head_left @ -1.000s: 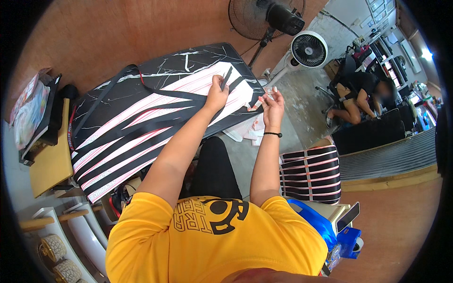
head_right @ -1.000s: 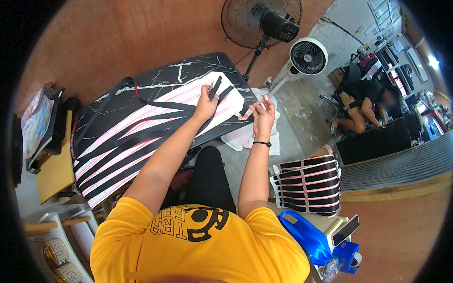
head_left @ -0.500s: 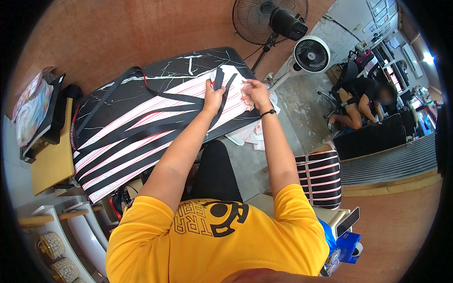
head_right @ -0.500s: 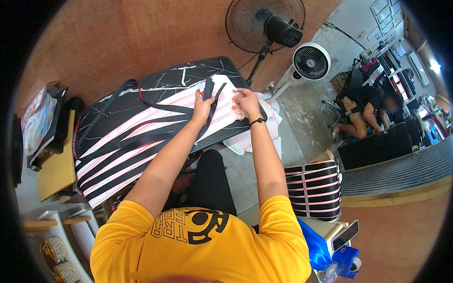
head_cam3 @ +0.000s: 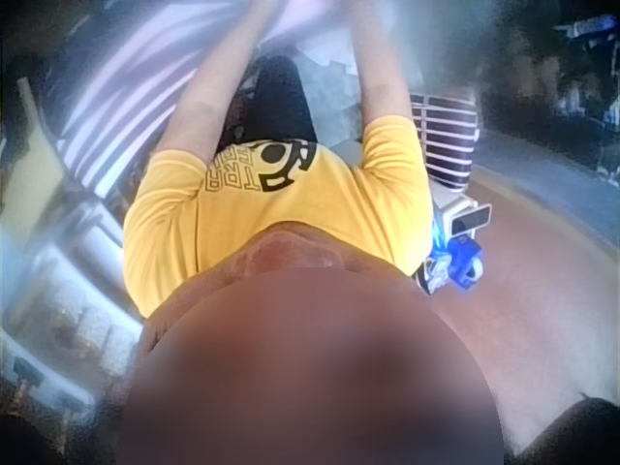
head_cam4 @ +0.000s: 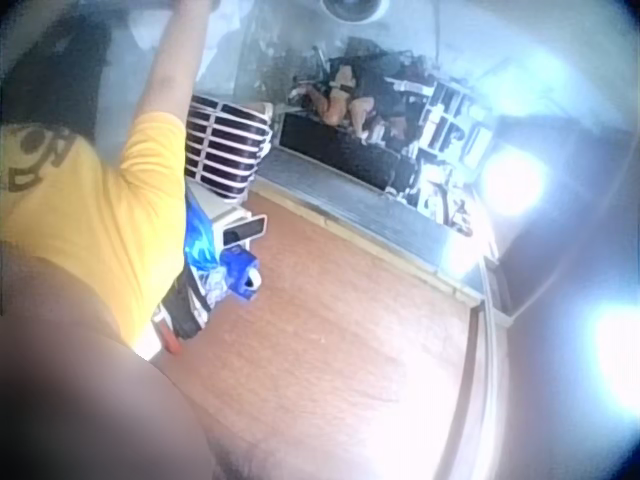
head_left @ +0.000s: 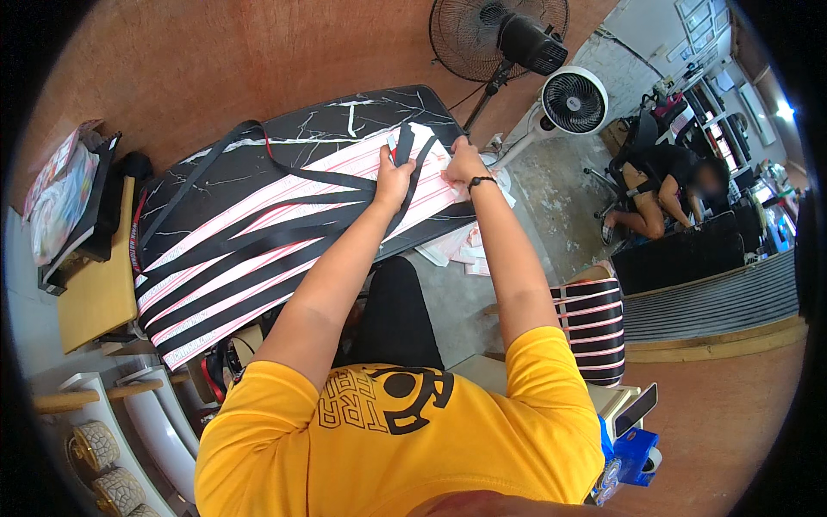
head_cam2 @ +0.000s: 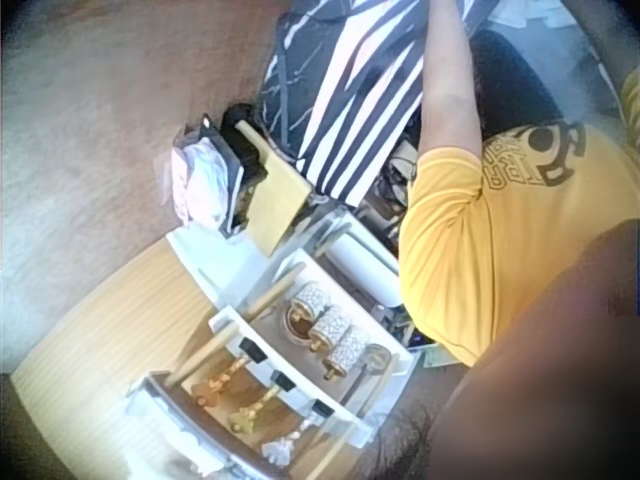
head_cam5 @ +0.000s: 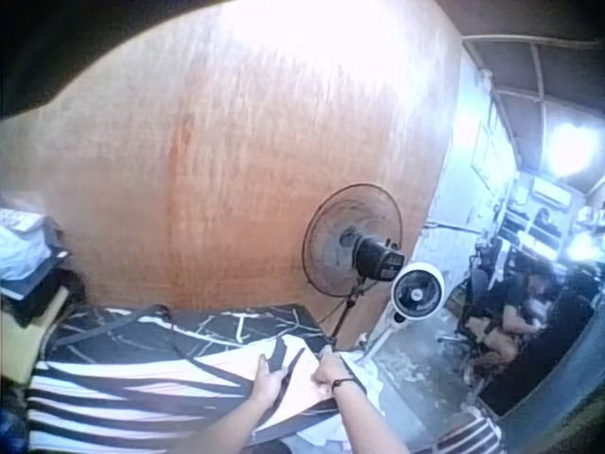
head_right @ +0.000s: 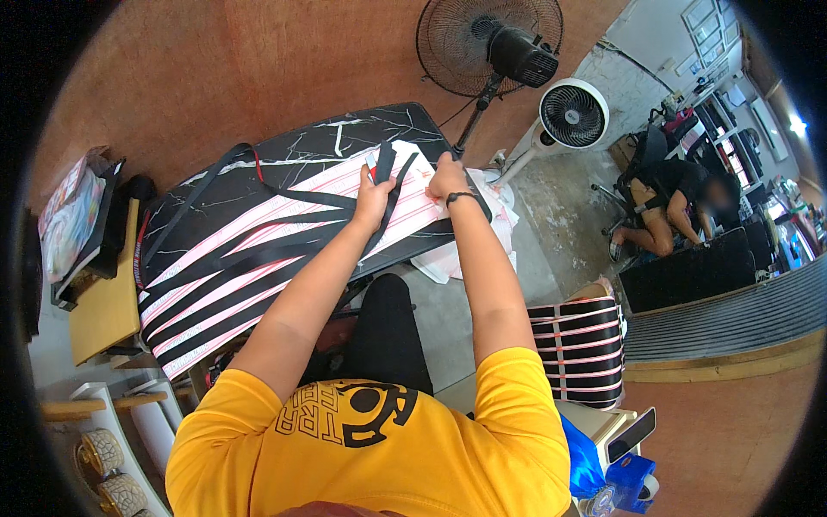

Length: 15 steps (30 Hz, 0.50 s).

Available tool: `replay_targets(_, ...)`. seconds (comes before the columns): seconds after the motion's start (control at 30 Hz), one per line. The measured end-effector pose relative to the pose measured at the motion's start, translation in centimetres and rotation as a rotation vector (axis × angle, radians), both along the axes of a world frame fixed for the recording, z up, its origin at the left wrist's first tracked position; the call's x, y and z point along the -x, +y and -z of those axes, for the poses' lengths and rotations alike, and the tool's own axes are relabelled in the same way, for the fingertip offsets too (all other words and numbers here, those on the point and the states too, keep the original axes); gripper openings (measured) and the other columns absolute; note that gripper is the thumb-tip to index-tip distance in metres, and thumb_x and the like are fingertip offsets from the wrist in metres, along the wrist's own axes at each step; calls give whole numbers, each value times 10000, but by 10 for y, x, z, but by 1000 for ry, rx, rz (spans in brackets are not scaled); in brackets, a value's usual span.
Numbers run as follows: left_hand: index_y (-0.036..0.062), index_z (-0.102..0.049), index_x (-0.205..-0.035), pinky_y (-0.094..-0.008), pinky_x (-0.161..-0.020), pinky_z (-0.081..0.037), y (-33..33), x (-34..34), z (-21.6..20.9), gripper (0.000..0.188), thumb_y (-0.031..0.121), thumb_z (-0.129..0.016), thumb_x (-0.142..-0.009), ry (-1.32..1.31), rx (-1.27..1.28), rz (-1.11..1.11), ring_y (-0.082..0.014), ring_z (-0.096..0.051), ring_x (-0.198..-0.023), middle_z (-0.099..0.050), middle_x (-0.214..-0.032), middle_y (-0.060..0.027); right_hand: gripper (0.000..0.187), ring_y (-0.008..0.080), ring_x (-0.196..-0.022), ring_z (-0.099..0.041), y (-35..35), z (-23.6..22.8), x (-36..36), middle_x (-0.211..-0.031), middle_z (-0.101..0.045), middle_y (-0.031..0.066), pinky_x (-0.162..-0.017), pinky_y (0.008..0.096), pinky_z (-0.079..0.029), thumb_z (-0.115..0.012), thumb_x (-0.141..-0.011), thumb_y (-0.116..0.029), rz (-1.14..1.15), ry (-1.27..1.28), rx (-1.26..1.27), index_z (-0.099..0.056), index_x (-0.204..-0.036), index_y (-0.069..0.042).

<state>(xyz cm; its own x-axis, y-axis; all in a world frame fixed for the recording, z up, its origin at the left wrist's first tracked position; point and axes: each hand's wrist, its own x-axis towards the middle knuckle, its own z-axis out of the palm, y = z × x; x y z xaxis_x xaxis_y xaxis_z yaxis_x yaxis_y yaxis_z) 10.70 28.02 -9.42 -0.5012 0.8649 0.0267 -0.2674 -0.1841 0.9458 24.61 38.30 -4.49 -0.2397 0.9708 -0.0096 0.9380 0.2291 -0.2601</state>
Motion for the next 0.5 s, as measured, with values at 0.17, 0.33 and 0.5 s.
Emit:
replay_targets(0.17, 10, -437, -1245, -299, -862, -456, 0, -1, -1, 454, 41, -636, -838, 43, -16, -1, -194, -586, -914, -619, -1024, -100, 946, 373, -951, -691, -7, -17, -25, -1145, -640, 263, -695, 410, -597, -874, -576, -580, -60, -210, -43, -552, -1172, 80)
replay_targets(0.33, -37, -344, -1397, -304, -895, -456, -1, 0, -5, 639, 49, -643, -839, 26, 45, -16, -229, -596, -956, -618, -1090, -134, 731, 279, -670, -677, -18, -17, -43, -839, -668, 176, -464, 318, -536, -861, -647, -518, 157, 157, 425, -626, -954, 102)
replay_targets(0.5, -18, -408, -1313, -319, -785, -499, 4, 15, -36, 500, 19, -608, -856, -240, 71, 7, -189, -600, -861, -623, -1002, -110, 372, 170, -474, -568, -21, 0, -44, -668, -625, 80, -393, 297, -421, -802, -750, -201, -44, 675, 540, -633, -947, 66)
